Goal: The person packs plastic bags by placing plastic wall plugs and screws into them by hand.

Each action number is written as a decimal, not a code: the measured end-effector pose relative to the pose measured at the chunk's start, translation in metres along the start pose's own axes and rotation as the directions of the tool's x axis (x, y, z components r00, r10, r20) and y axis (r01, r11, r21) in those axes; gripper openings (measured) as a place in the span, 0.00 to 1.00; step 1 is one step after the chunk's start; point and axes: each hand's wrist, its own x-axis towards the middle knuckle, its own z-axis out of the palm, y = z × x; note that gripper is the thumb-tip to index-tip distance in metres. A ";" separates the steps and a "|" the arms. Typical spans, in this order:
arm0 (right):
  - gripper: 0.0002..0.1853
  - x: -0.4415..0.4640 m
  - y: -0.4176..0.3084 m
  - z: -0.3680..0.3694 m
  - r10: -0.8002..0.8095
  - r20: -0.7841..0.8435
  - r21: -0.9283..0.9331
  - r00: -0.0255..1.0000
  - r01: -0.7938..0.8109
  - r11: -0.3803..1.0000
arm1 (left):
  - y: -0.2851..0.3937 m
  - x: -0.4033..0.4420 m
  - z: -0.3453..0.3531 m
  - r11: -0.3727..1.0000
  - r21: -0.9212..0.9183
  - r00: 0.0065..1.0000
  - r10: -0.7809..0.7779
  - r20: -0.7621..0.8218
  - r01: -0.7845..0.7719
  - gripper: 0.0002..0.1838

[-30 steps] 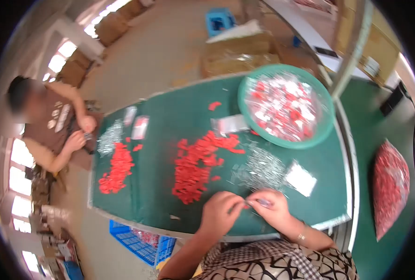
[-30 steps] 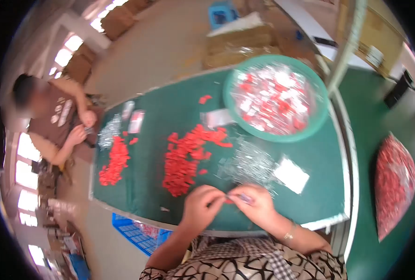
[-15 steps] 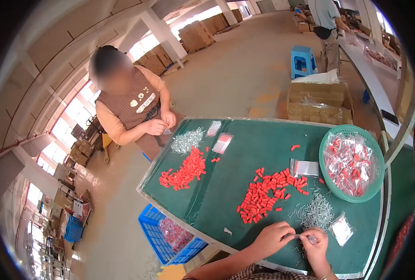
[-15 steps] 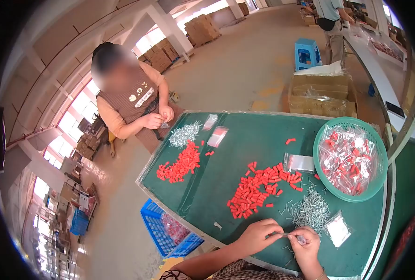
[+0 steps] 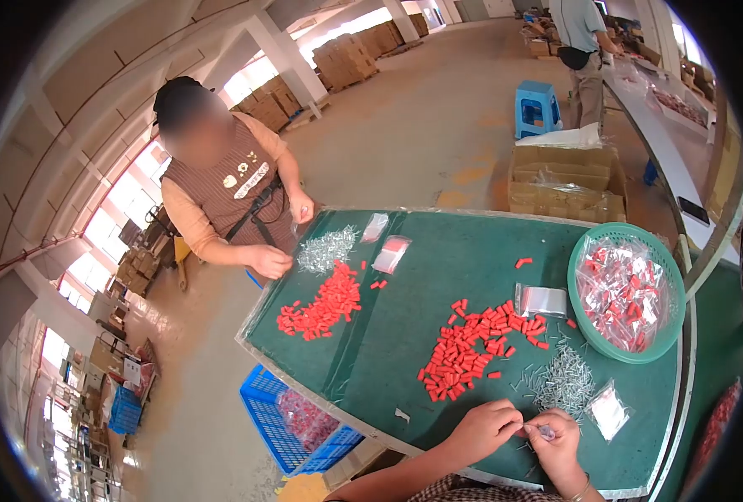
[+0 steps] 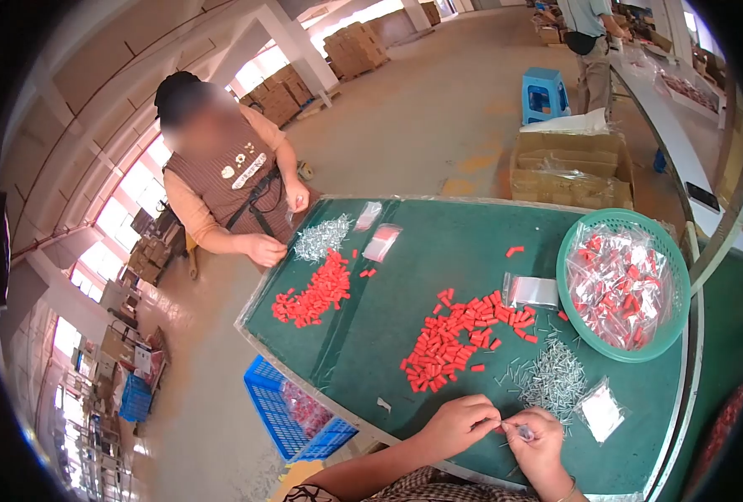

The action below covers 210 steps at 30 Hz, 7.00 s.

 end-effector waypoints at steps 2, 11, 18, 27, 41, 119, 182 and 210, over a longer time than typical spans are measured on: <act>0.04 -0.001 0.000 0.000 0.013 0.001 -0.011 1.000 -0.013 1.000 | -0.001 0.000 -0.002 1.000 -0.012 1.000 -0.017 0.018 0.018 0.05; 0.02 0.001 0.006 -0.006 0.003 0.020 0.034 1.000 -0.004 0.999 | 0.004 0.002 -0.015 0.992 0.006 0.992 -0.123 0.020 0.122 0.04; 0.10 0.008 0.012 -0.016 0.439 0.356 0.614 0.825 -0.560 0.556 | -0.002 0.018 -0.009 0.854 -0.383 0.937 -0.323 0.137 0.351 0.02; 0.23 0.010 0.010 -0.024 0.251 0.447 0.647 0.859 -0.503 0.572 | -0.006 0.035 -0.009 0.606 -0.712 0.899 -0.431 0.081 0.355 0.04; 0.10 0.003 0.013 -0.014 0.385 0.234 0.639 0.893 -0.439 0.632 | 0.007 0.032 -0.007 0.700 -0.649 0.934 -0.353 0.050 0.299 0.05; 0.09 0.032 -0.005 -0.010 0.305 0.376 0.727 0.875 -0.483 0.488 | 0.001 0.009 0.029 0.387 -0.911 0.846 -0.526 -0.088 0.146 0.06; 0.04 0.017 0.003 -0.020 0.397 0.233 0.416 0.888 -0.460 0.784 | -0.007 0.022 0.013 0.881 -0.412 0.965 -0.263 -0.016 0.233 0.03; 0.03 0.013 0.005 -0.007 0.095 -0.079 0.027 0.992 -0.093 0.995 | 0.003 0.016 0.027 0.997 -0.055 0.973 -0.066 -0.223 0.055 0.11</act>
